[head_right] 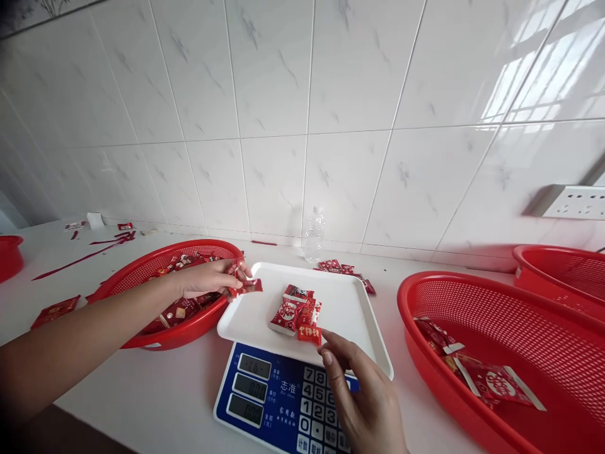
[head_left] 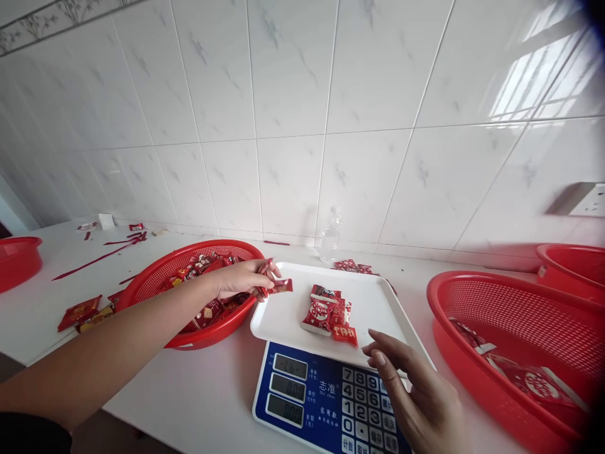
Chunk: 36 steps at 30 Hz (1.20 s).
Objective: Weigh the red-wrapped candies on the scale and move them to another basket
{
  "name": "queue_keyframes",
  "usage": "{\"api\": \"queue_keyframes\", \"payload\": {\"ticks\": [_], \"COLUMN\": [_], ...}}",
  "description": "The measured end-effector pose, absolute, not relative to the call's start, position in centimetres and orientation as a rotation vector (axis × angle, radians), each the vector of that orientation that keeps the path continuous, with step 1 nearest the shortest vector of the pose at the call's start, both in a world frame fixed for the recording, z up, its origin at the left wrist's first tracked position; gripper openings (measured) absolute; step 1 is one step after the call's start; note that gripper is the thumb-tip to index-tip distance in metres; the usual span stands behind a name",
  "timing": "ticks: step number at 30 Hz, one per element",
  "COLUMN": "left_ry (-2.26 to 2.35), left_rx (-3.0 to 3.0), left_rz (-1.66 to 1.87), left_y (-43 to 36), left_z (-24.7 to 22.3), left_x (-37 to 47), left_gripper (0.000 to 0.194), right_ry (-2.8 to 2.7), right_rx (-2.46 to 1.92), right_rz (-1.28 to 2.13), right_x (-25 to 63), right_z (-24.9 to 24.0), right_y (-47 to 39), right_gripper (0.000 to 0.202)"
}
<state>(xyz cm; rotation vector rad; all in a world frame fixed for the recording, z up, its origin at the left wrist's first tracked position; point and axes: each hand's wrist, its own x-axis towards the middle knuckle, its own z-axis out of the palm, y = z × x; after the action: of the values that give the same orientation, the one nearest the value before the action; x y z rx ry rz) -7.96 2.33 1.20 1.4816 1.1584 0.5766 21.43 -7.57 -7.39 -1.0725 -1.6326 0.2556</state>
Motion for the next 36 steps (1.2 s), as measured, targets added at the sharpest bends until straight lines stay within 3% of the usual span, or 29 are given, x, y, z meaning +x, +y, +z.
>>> {"api": "queue_keyframes", "payload": {"ticks": [9, 18, 36], "left_ry": [1.125, 1.099, 1.109], "left_rx": [1.637, 1.595, 1.792], "left_rz": [0.553, 0.561, 0.582], "left_y": [2.6, 2.8, 3.3], "left_z": [1.0, 1.2, 0.8], "left_x": [-3.7, -3.0, -3.0], "left_gripper": [0.043, 0.029, 0.032], "right_ry": [-1.649, -1.659, -1.682], "right_rx": [-1.086, -1.061, -1.027], "right_rz": [0.262, 0.246, 0.205], "right_x": [21.3, 21.4, 21.3], "right_z": [-6.9, -7.0, -7.1], "right_y": [-7.6, -7.6, -7.5], "right_gripper": [0.025, 0.022, 0.020]}}
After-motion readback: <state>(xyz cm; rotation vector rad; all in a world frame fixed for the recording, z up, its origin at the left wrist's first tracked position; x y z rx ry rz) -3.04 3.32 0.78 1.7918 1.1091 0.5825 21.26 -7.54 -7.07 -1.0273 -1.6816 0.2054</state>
